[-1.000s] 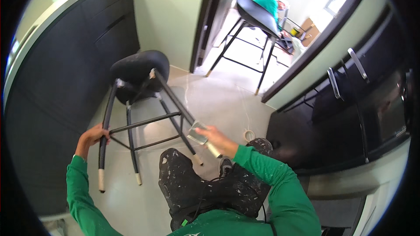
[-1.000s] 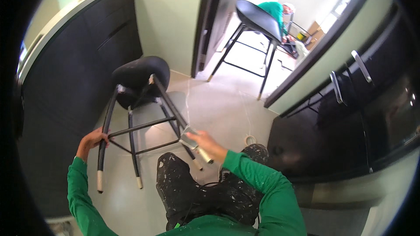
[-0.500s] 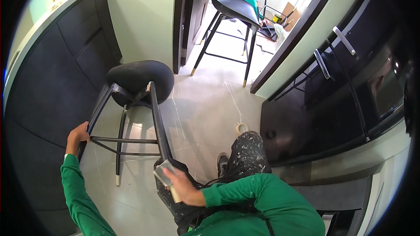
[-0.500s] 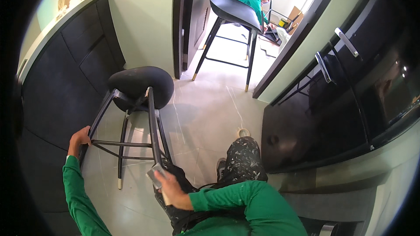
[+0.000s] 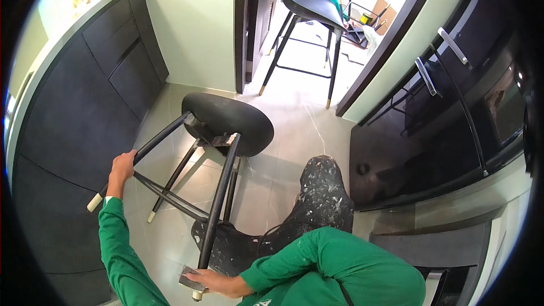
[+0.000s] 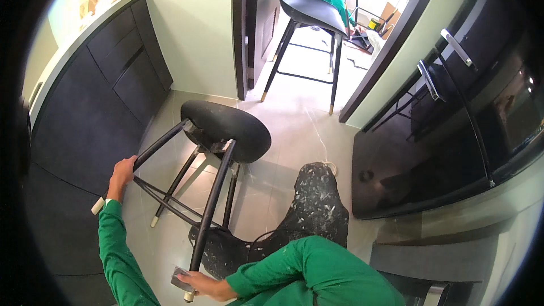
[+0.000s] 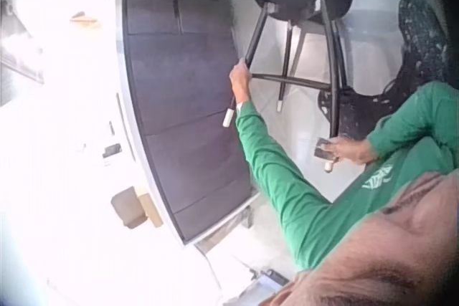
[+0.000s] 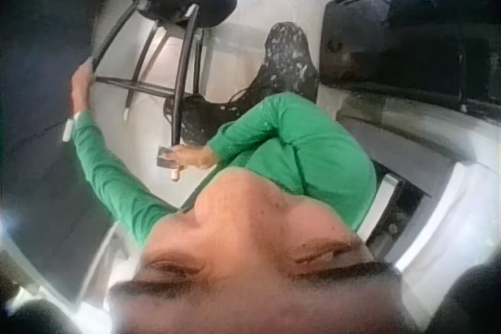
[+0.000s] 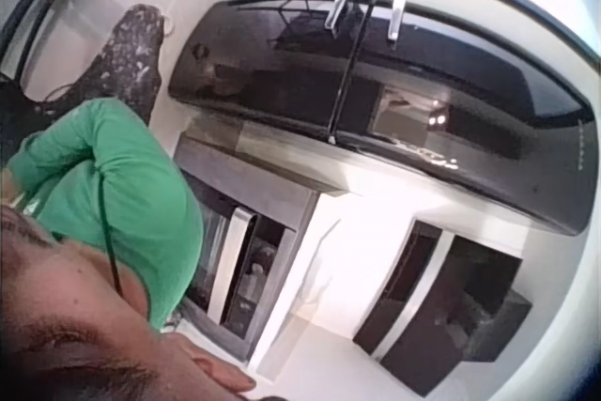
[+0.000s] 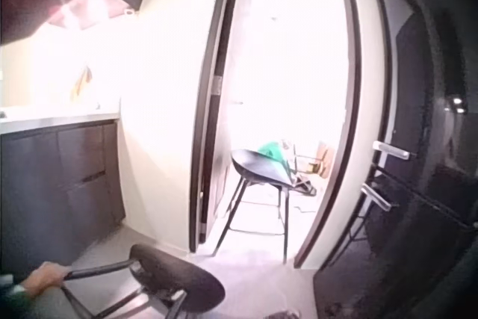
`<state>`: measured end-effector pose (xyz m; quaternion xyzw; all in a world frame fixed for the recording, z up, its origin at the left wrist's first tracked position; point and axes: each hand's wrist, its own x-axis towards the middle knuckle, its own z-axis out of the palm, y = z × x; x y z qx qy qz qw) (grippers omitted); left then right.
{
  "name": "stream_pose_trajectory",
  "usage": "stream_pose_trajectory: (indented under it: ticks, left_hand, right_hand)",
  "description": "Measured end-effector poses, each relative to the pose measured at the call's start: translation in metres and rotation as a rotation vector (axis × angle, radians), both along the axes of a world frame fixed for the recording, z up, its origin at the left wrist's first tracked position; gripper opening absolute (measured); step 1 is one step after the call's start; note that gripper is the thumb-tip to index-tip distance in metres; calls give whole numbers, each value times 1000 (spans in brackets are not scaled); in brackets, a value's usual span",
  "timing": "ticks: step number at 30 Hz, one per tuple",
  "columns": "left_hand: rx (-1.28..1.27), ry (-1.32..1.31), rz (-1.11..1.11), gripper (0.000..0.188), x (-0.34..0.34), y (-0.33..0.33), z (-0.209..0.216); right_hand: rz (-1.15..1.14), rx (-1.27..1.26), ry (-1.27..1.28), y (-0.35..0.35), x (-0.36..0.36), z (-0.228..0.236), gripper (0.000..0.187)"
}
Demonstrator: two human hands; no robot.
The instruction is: The person sands the leg and underside of a black stool using a piece of sandpaper, rubbing it back and forth over various sections of the frame.
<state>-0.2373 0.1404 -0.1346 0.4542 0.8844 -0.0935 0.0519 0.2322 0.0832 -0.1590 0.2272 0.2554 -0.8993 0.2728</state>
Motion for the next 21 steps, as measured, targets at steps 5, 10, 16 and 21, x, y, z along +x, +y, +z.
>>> stream_pose_trajectory:
  ticks: [5,10,16,21]
  left_hand:
    - [113,106,-68,36,4,-27,-8]
    - [167,119,-25,40,27,-32,-10]
    - [94,65,28,61,50,-29,17]
    - [477,-336,-118,69,127,59,45]
  right_hand:
    - [297,-187,85,93,23,15,49]
    - [51,428,245,227,59,43,55]
    - [-194,1250,334,356,66,70,32]
    - [-218,1585,554,436,17,63,20]
